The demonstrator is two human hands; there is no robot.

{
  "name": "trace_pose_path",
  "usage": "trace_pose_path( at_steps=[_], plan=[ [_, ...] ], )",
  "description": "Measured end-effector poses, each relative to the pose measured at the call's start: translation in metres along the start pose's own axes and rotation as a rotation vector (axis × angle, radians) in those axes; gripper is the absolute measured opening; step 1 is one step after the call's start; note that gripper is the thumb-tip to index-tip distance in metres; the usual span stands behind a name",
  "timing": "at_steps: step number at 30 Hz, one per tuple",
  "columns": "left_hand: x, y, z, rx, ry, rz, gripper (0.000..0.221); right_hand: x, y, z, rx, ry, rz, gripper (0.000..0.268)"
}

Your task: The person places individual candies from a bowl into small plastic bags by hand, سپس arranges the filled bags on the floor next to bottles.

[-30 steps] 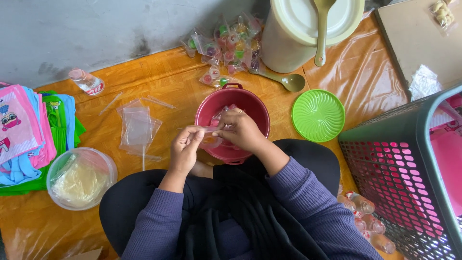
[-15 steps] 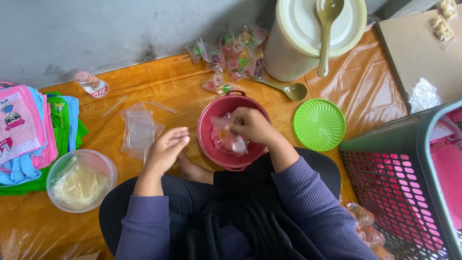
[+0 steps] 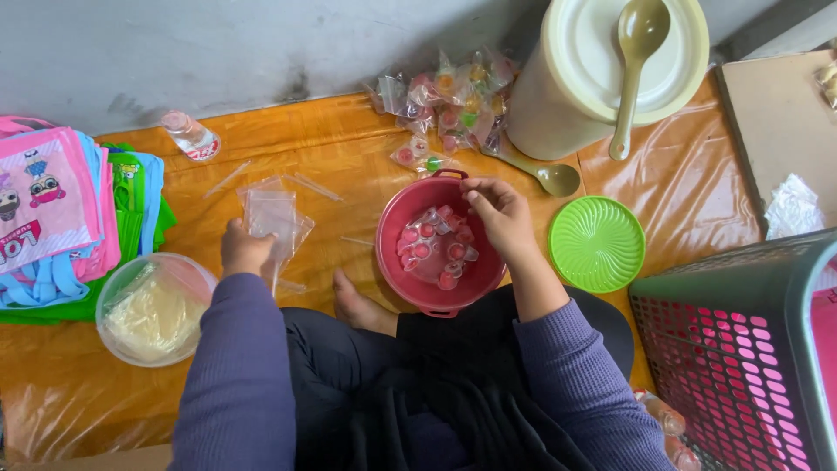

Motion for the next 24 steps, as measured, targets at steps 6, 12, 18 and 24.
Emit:
trace_pose_path(
  at_steps=[6,12,18,24],
  plan=[
    [-0.004,-0.003,0.041,0.324,-0.094,-0.116,0.108,-0.012,-0.008,0.033,-0.294,-0.204,-0.025,0.021],
    [0.017,-0.017,0.049,0.175,-0.037,-0.142,0.060,-0.010,-0.013,0.034,-0.407,-0.237,-0.010,0.021],
    [-0.082,0.102,-0.034,0.060,-0.397,0.226,0.064,-0.009,-0.012,0.041,-0.399,-0.283,-0.026,0.027],
    [-0.265,0.186,-0.080,-0.275,-0.777,0.572,0.063,-0.038,-0.031,0.073,-0.343,-0.543,-0.120,0.094]
  ],
)
Point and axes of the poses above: each hand's wrist, its own x-axis towards the middle knuckle, its own z-axis out of the palm, y = z × x, the point moved 8 cm from there along x, towards the middle knuckle, and after that the axes turned 2 degrees about -x, right-handed, at the moved point
